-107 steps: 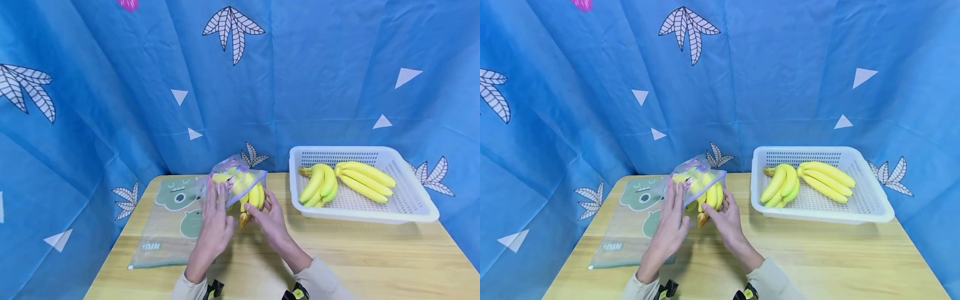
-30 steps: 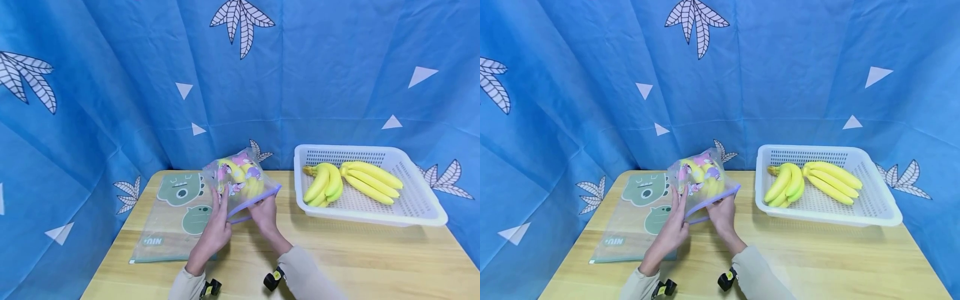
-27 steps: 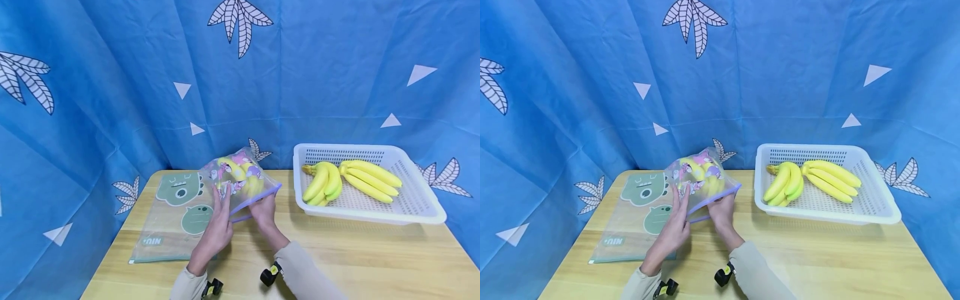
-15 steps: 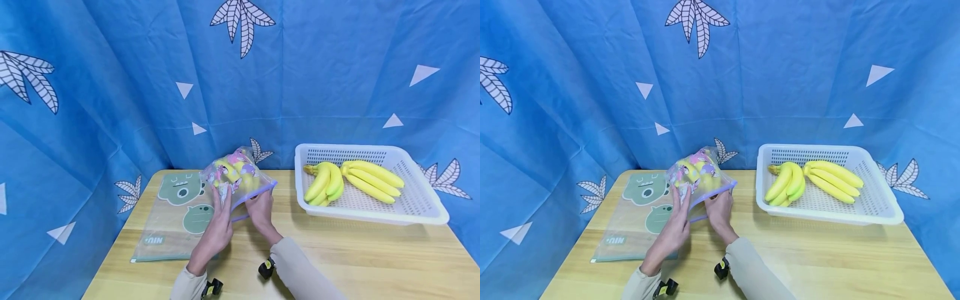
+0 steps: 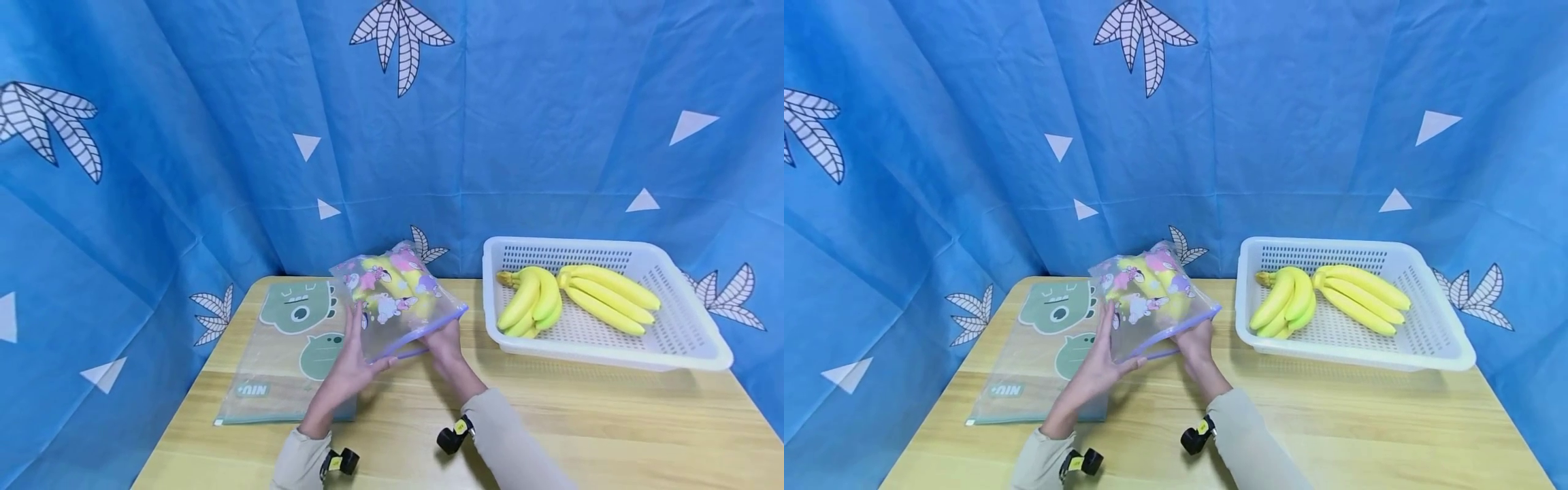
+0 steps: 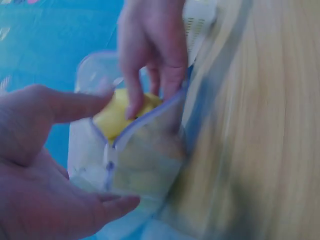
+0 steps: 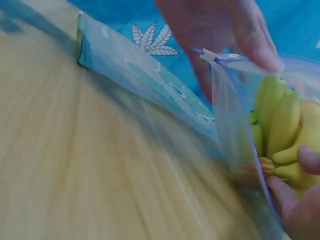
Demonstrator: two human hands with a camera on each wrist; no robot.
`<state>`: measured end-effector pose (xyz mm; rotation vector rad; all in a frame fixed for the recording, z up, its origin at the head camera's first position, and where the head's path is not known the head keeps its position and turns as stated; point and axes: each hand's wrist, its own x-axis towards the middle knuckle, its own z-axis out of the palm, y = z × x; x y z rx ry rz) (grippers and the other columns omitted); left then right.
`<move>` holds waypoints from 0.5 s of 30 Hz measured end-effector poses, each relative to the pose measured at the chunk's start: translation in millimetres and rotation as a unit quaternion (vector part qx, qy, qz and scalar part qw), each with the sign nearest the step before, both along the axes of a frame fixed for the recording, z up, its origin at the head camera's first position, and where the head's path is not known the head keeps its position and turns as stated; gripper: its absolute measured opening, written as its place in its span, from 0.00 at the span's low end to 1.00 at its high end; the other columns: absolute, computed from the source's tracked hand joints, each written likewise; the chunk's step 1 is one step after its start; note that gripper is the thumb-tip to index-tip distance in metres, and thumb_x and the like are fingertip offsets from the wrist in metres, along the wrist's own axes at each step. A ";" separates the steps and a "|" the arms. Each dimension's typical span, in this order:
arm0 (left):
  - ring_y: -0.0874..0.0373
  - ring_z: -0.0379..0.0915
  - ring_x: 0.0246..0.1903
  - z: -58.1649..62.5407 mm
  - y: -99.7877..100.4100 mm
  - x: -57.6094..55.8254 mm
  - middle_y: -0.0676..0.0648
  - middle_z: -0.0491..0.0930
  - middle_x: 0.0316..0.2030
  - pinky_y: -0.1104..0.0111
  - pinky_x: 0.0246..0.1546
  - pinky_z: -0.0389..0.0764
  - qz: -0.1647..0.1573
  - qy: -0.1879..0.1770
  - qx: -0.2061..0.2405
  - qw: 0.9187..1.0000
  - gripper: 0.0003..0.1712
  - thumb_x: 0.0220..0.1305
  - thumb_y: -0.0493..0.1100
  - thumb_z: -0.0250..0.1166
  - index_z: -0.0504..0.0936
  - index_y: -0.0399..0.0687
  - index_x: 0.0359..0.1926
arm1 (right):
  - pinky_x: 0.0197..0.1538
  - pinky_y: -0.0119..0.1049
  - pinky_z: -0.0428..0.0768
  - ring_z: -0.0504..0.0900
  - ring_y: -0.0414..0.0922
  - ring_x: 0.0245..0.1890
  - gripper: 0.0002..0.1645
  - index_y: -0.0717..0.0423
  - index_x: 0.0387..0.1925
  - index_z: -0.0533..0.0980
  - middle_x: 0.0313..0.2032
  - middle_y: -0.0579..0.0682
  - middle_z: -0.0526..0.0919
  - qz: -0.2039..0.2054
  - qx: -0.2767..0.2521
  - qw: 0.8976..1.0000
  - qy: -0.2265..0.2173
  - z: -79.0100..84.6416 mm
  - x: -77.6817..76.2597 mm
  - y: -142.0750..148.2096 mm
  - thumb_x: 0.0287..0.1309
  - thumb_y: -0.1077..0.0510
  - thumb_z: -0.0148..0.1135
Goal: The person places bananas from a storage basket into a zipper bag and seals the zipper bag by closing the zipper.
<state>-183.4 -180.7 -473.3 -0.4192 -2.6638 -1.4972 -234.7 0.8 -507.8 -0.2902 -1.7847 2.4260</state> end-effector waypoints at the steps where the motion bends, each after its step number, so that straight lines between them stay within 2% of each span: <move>1: 0.34 0.29 0.78 -1.1 -1.9 -1.2 0.41 0.22 0.80 0.39 0.72 0.46 -0.006 -0.013 0.015 1.000 0.72 0.56 0.39 0.78 0.29 0.52 0.82 | 0.54 0.39 0.83 0.81 0.52 0.52 0.41 0.66 0.65 0.69 0.54 0.62 0.80 -0.008 -0.011 1.000 -0.007 -3.1 -0.4 0.5 0.44 0.80 0.63; 3: 0.37 0.28 0.78 -2.4 -5.3 -3.1 0.44 0.25 0.81 0.39 0.73 0.42 -0.017 -0.039 0.054 0.998 0.70 0.61 0.43 0.76 0.28 0.57 0.82 | 0.49 0.36 0.84 0.81 0.50 0.50 0.43 0.65 0.65 0.69 0.54 0.61 0.81 -0.018 -0.029 0.999 -0.017 -7.1 -1.0 0.5 0.42 0.82 0.60; 5: 0.37 0.30 0.78 -3.0 -8.1 -4.6 0.44 0.26 0.81 0.39 0.73 0.45 -0.019 -0.059 0.092 0.994 0.66 0.66 0.43 0.71 0.27 0.60 0.82 | 0.45 0.36 0.85 0.82 0.51 0.49 0.44 0.66 0.66 0.68 0.54 0.63 0.80 -0.022 -0.042 0.999 -0.015 -10.2 -2.0 0.3 0.41 0.83 0.57; 6: 0.36 0.33 0.78 -3.1 -9.3 -5.6 0.41 0.27 0.81 0.40 0.73 0.48 -0.014 -0.068 0.104 0.992 0.63 0.69 0.43 0.69 0.27 0.59 0.82 | 0.45 0.36 0.85 0.82 0.51 0.50 0.45 0.65 0.66 0.67 0.55 0.64 0.80 -0.022 -0.051 0.998 -0.016 -11.1 -2.4 0.6 0.41 0.83 0.57; 8: 0.33 0.46 0.76 -3.2 -11.8 -7.0 0.33 0.41 0.80 0.41 0.71 0.58 0.005 -0.086 0.120 0.989 0.56 0.74 0.42 0.64 0.30 0.54 0.82 | 0.45 0.38 0.86 0.82 0.53 0.52 0.46 0.65 0.68 0.66 0.57 0.66 0.79 -0.019 -0.065 0.998 -0.015 -12.2 -2.4 1.7 0.42 0.84 0.56; 10: 0.32 0.63 0.69 -3.6 -14.8 -7.8 0.26 0.60 0.73 0.44 0.65 0.70 0.024 -0.111 0.124 0.986 0.48 0.75 0.40 0.62 0.40 0.44 0.82 | 0.46 0.41 0.87 0.82 0.55 0.53 0.48 0.66 0.69 0.64 0.60 0.68 0.77 -0.013 -0.072 0.997 -0.014 -13.4 -1.8 4.3 0.42 0.85 0.55; 12: 0.33 0.76 0.59 -4.0 -17.8 -7.8 0.24 0.75 0.60 0.48 0.58 0.79 0.044 -0.121 0.114 0.985 0.39 0.74 0.39 0.63 0.55 0.35 0.78 | 0.47 0.40 0.86 0.84 0.54 0.52 0.49 0.65 0.70 0.64 0.61 0.69 0.76 -0.001 -0.064 0.998 -0.018 -13.7 0.2 7.7 0.42 0.86 0.57; 13: 0.36 0.80 0.54 -4.8 -18.3 -7.7 0.25 0.80 0.53 0.51 0.54 0.82 0.056 -0.125 0.107 0.985 0.34 0.73 0.38 0.63 0.63 0.31 0.73 | 0.46 0.39 0.86 0.84 0.54 0.50 0.50 0.66 0.71 0.63 0.61 0.69 0.76 0.007 -0.053 0.998 -0.016 -13.7 1.4 9.7 0.42 0.86 0.58; 15: 0.41 0.83 0.48 -4.6 -20.5 -7.2 0.32 0.84 0.46 0.59 0.46 0.84 0.061 -0.121 0.102 0.985 0.24 0.70 0.36 0.65 0.75 0.29 0.62 | 0.48 0.37 0.85 0.84 0.53 0.51 0.52 0.65 0.72 0.62 0.62 0.69 0.75 0.029 -0.038 0.999 -0.007 -13.6 3.4 13.9 0.41 0.87 0.59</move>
